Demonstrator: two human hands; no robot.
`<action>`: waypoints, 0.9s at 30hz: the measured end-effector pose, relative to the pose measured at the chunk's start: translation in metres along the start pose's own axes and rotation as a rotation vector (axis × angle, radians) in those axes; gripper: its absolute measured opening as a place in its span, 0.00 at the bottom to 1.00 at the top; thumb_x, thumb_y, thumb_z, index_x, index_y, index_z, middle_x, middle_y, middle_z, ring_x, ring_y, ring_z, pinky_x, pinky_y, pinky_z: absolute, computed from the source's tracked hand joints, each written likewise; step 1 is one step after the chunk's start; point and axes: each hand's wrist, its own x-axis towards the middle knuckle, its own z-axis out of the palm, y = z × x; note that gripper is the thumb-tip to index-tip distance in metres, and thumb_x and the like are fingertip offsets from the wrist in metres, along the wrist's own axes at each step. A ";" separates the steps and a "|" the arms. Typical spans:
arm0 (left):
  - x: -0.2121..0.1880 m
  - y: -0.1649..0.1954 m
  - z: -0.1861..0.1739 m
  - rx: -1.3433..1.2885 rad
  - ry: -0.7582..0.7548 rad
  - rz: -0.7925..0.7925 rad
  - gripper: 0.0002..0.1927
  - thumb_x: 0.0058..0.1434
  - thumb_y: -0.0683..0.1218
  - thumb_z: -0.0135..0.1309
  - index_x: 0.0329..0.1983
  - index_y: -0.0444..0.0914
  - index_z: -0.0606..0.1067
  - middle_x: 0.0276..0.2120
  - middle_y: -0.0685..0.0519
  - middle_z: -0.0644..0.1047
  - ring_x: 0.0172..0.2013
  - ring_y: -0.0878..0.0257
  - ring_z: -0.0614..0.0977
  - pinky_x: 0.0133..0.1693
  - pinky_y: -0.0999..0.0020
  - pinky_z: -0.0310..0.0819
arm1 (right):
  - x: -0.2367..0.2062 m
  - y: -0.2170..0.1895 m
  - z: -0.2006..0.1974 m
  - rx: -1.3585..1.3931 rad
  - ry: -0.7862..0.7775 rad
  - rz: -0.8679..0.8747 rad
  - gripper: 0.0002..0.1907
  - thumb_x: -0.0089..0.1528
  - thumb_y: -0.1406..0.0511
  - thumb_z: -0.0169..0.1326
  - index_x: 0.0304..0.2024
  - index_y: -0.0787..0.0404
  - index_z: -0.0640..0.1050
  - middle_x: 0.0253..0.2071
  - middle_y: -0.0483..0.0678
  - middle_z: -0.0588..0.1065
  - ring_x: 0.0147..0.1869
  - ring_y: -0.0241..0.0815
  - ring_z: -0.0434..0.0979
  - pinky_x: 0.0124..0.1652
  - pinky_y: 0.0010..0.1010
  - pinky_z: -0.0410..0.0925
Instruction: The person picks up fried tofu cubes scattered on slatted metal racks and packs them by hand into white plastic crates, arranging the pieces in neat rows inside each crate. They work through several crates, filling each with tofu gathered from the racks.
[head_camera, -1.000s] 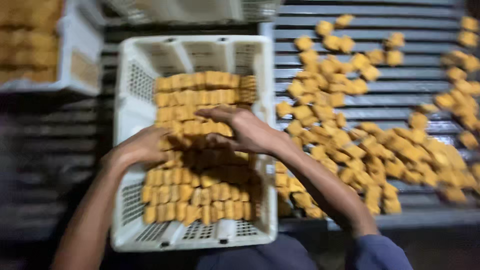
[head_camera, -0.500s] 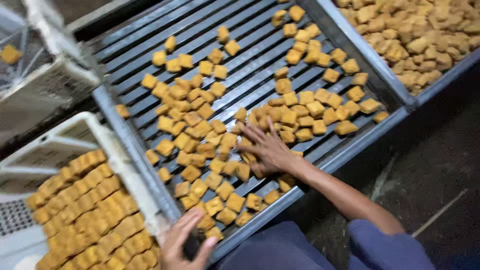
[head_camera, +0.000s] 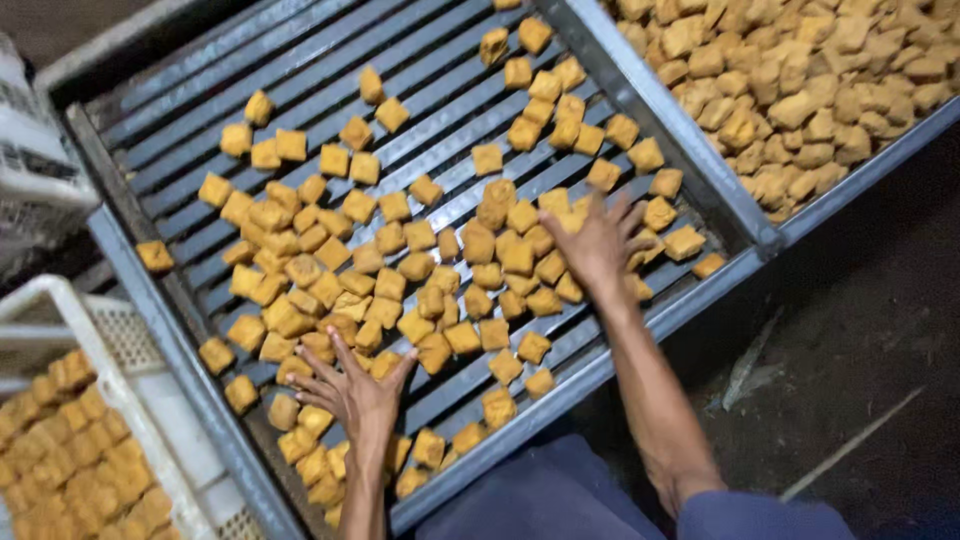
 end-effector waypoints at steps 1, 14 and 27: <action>0.009 0.007 0.007 -0.016 0.037 0.047 0.68 0.43 0.79 0.60 0.78 0.43 0.45 0.74 0.28 0.32 0.70 0.19 0.31 0.60 0.18 0.21 | 0.003 -0.004 0.006 -0.003 -0.011 -0.030 0.50 0.56 0.38 0.62 0.71 0.57 0.64 0.74 0.71 0.45 0.76 0.76 0.40 0.60 0.83 0.41; 0.050 0.063 -0.063 -0.232 0.187 0.303 0.35 0.57 0.55 0.68 0.66 0.39 0.72 0.67 0.37 0.66 0.66 0.46 0.65 0.64 0.43 0.64 | 0.022 0.124 -0.056 -0.087 0.051 -0.045 0.28 0.57 0.61 0.66 0.59 0.61 0.77 0.48 0.61 0.78 0.51 0.58 0.78 0.52 0.49 0.71; -0.070 0.079 -0.044 -0.088 -0.194 0.209 0.14 0.53 0.53 0.68 0.30 0.37 0.81 0.33 0.47 0.80 0.38 0.48 0.81 0.41 0.54 0.76 | 0.056 0.165 -0.092 -0.623 -0.607 -0.107 0.52 0.47 0.53 0.77 0.63 0.68 0.63 0.63 0.71 0.65 0.58 0.65 0.72 0.55 0.49 0.67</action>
